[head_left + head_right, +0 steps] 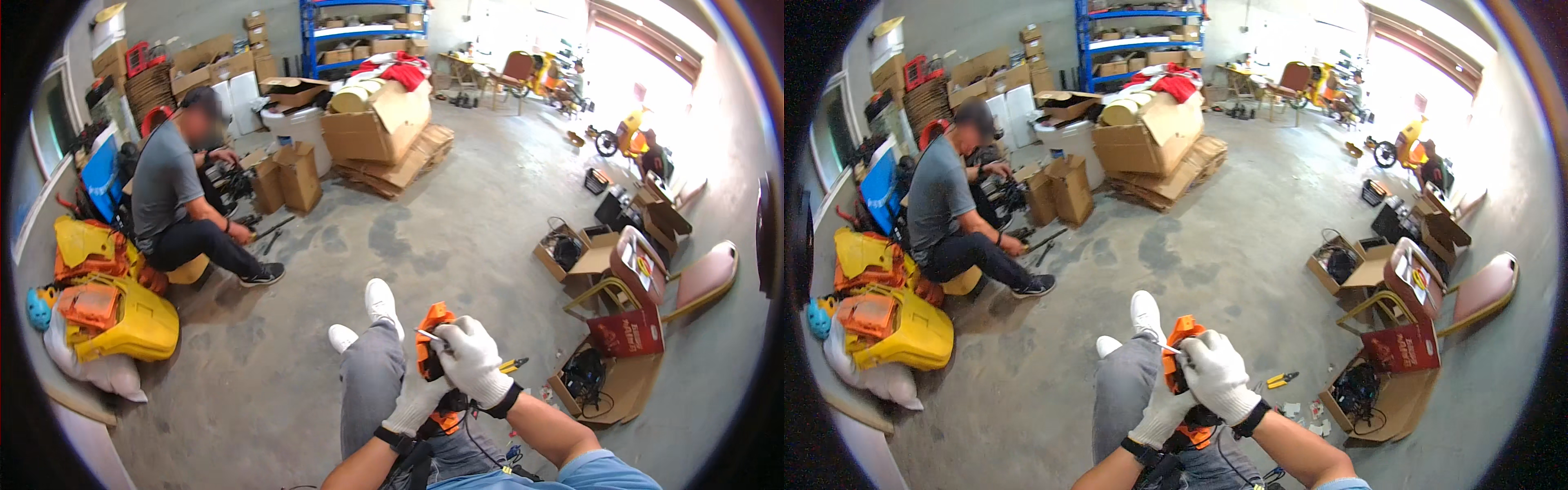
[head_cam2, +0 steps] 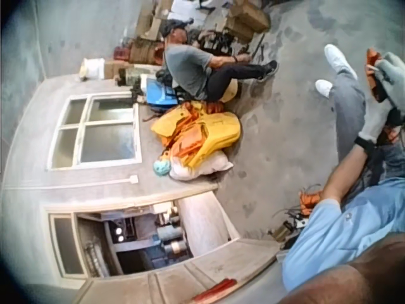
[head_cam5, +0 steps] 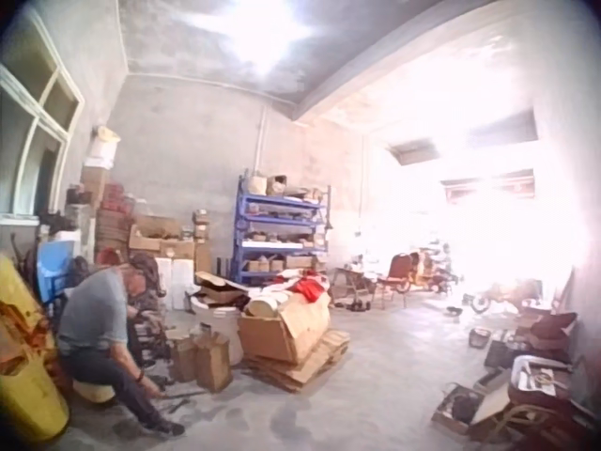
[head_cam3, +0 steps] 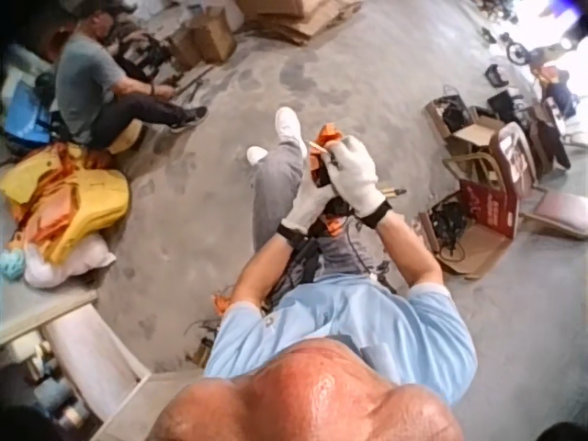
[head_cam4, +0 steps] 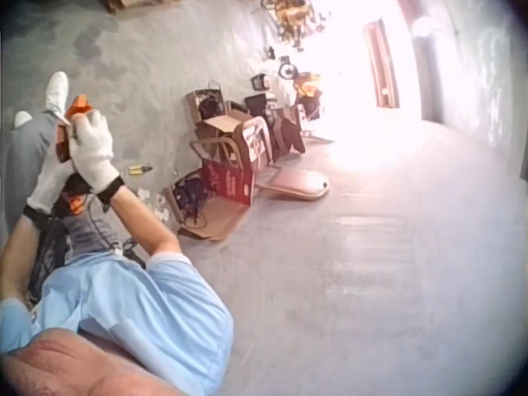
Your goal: Using a screwdriver to repair or assemble a battery pack component in a workshop.
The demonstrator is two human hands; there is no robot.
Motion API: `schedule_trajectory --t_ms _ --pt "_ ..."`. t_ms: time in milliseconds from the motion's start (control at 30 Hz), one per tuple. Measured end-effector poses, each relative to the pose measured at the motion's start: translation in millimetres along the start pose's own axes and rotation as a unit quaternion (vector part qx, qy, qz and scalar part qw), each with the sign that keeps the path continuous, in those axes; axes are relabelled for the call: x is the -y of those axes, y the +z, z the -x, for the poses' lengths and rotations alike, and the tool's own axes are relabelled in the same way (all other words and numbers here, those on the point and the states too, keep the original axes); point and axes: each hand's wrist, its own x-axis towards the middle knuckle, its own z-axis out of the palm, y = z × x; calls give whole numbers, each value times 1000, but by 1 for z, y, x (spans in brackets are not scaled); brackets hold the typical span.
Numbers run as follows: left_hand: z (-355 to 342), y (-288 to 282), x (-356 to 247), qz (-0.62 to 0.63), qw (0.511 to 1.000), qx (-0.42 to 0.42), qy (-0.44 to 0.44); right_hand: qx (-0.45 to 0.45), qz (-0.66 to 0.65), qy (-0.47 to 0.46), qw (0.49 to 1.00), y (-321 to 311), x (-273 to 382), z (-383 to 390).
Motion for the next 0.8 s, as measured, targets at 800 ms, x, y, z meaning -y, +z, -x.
schedule_trajectory --t_ms 800 --pt "-5 5 10 49 997 -15 60 120 30 51 991 -14 -3 -8"
